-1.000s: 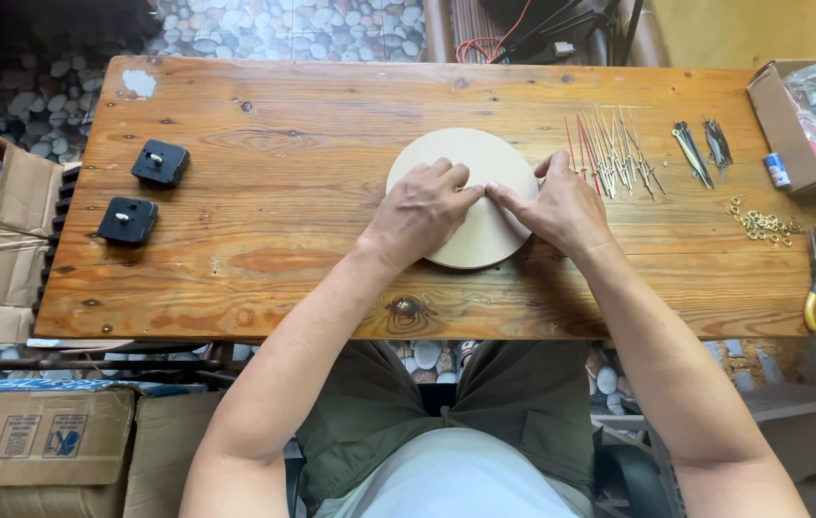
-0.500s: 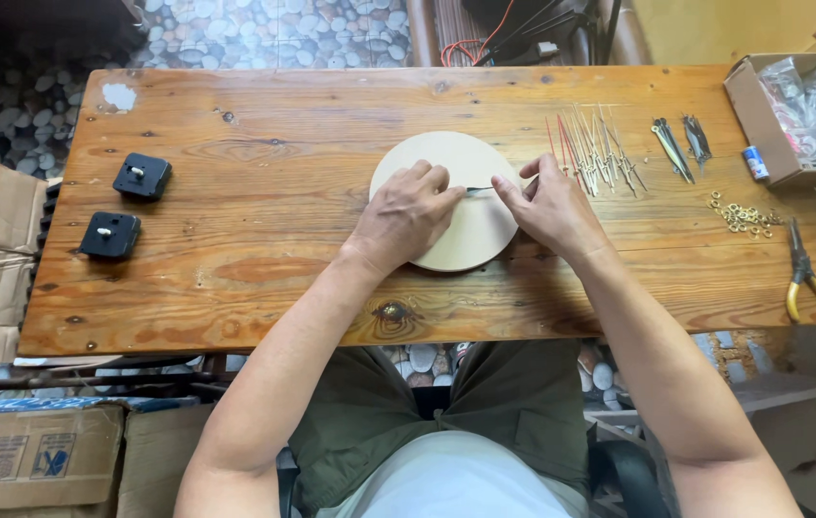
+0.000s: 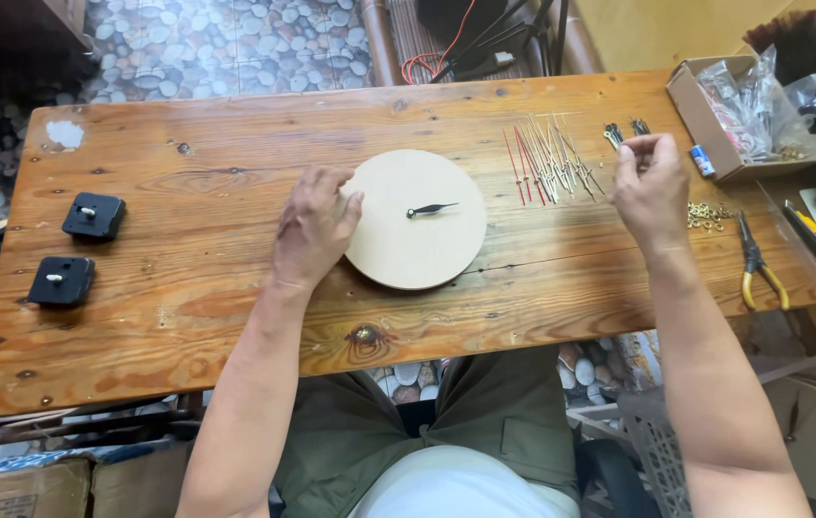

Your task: The person assembles a clock by attaching the hour, minute, and second hands to a round wooden clock face. They carefully align each hand and secure it with a nut, then lift the face to show the completed assembly.

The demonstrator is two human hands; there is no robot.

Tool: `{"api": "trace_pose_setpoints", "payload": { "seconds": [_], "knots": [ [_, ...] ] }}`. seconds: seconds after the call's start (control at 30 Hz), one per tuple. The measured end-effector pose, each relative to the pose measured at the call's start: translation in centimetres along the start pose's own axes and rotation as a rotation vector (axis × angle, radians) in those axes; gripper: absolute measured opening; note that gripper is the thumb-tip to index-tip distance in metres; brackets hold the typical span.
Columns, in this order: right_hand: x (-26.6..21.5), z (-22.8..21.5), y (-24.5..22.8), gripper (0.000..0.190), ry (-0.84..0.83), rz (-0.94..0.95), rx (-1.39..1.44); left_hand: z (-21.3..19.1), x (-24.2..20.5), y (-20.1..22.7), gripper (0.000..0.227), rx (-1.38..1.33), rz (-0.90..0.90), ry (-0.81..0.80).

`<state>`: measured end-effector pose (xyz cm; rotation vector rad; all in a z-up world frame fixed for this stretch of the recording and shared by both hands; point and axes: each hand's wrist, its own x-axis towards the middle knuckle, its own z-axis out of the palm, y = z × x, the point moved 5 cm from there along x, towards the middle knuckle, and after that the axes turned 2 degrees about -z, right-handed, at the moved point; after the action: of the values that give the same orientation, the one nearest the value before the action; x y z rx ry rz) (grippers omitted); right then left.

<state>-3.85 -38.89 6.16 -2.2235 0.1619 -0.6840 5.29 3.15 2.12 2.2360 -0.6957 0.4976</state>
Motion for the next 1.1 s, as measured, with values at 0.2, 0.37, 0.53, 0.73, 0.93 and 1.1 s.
{"api": "trace_pose_setpoints", "payload": {
  "seconds": [0.2,0.37,0.53,0.73,0.93,1.1],
  "knots": [
    [0.8,-4.0,6.9,0.009,0.110,0.089,-0.376,-0.3,-0.2,0.1,0.024,-0.021,-0.193,-0.071],
    [1.5,-4.4,8.8,0.006,0.074,-0.047,-0.524,-0.2,-0.2,0.0,0.021,-0.019,-0.190,-0.064],
    [2.1,-2.3,9.5,0.012,-0.018,-0.067,-0.588,-0.1,-0.1,-0.1,0.021,-0.018,-0.189,-0.055],
    [3.2,-1.1,11.0,0.024,-0.079,0.034,-0.739,0.0,-0.2,-0.3,0.023,-0.023,-0.209,-0.059],
    [3.3,-1.3,12.8,0.022,-0.071,0.007,-0.710,0.3,-0.3,-0.6,0.021,-0.008,-0.210,-0.058],
    [3.6,-1.4,13.8,0.022,-0.099,-0.005,-0.692,0.5,-0.4,-0.8,0.017,-0.034,-0.169,-0.013]
  ]
}}
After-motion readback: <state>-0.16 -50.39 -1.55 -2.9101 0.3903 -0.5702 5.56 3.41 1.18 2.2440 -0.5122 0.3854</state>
